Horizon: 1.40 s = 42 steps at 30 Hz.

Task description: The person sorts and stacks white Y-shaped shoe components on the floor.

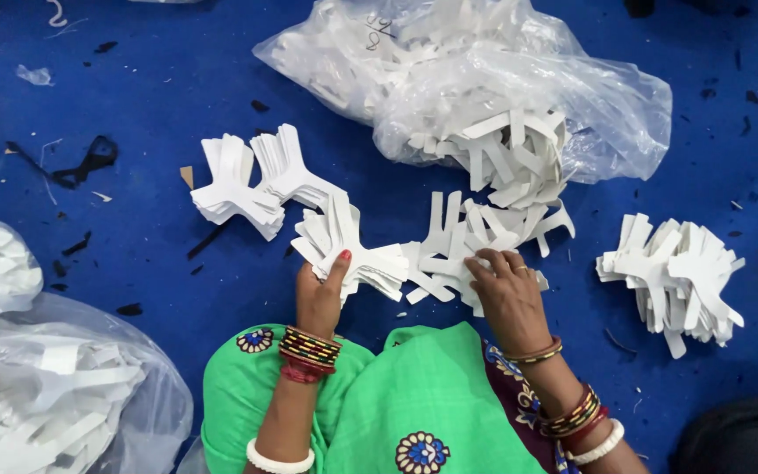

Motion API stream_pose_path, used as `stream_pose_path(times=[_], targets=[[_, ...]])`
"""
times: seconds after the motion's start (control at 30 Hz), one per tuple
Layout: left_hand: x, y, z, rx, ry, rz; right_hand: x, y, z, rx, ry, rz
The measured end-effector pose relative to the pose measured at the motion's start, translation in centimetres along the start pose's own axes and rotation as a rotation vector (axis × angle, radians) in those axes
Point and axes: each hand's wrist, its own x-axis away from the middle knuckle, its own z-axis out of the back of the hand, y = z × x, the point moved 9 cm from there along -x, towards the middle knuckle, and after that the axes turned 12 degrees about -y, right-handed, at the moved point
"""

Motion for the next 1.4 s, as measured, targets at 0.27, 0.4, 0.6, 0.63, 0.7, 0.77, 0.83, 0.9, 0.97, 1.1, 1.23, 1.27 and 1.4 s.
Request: stream_pose_path(times=[0.27, 0.4, 0.6, 0.63, 0.7, 0.77, 0.83, 0.9, 0.97, 1.1, 1.23, 1.27, 1.4], targets=[[-0.3, -0.5, -0.4, -0.020, -0.004, 0.010, 0.3, 0.0, 0.0, 0.132, -0.043, -0.057], [-0.1, 0.2, -0.4, -0.002, -0.019, -0.038, 1.1, 1.5, -1.6, 0.155, -0.221, -0.066], [-0.5, -0.9, -0.4, -0.052, -0.017, -0.021, -1.9, 2.5, -1.1, 0.087, -0.348, -0.004], [-0.4, -0.6, -0.4, -0.054, -0.019, -0.021, -2.4, 2.7, -1.5, 0.085, -0.346, -0.005], [-0.3, -0.2, -0.4, -0.041, -0.005, -0.002, -3.4, 2.6, -2.1, 0.066, -0.333, 0.058], [-0.1, 0.3, -0.7, -0.026, -0.020, -0.017, -3.7, 2.0, -2.2, 0.058, -0.305, 0.095], [0.0, 0.3, -0.8, -0.008, -0.036, -0.031, -3.6, 1.5, -2.5, 0.052, -0.278, 0.131], [-0.2, 0.0, -0.7, -0.018, -0.022, -0.034, -3.3, 1.3, -2.0, 0.086, -0.201, 0.173], [0.0, 0.4, -0.9, -0.055, -0.025, -0.029, -2.6, 1.0, -2.0, 0.102, -0.165, 0.177], [-0.1, 0.1, -0.6, -0.086, -0.012, -0.022, -0.5, 1.0, -2.8, 0.193, -0.006, 0.203], [0.1, 0.7, -0.7, -0.089, -0.030, -0.062, 2.0, -1.3, -0.5, 0.288, 0.150, 0.233], [0.0, 0.5, -0.7, -0.107, -0.036, -0.054, 2.6, -1.3, -0.4, 0.314, 0.182, 0.216], [-0.1, 0.4, -0.9, -0.054, -0.036, -0.055, 3.1, 0.6, 0.3, 0.270, 0.099, 0.038]])
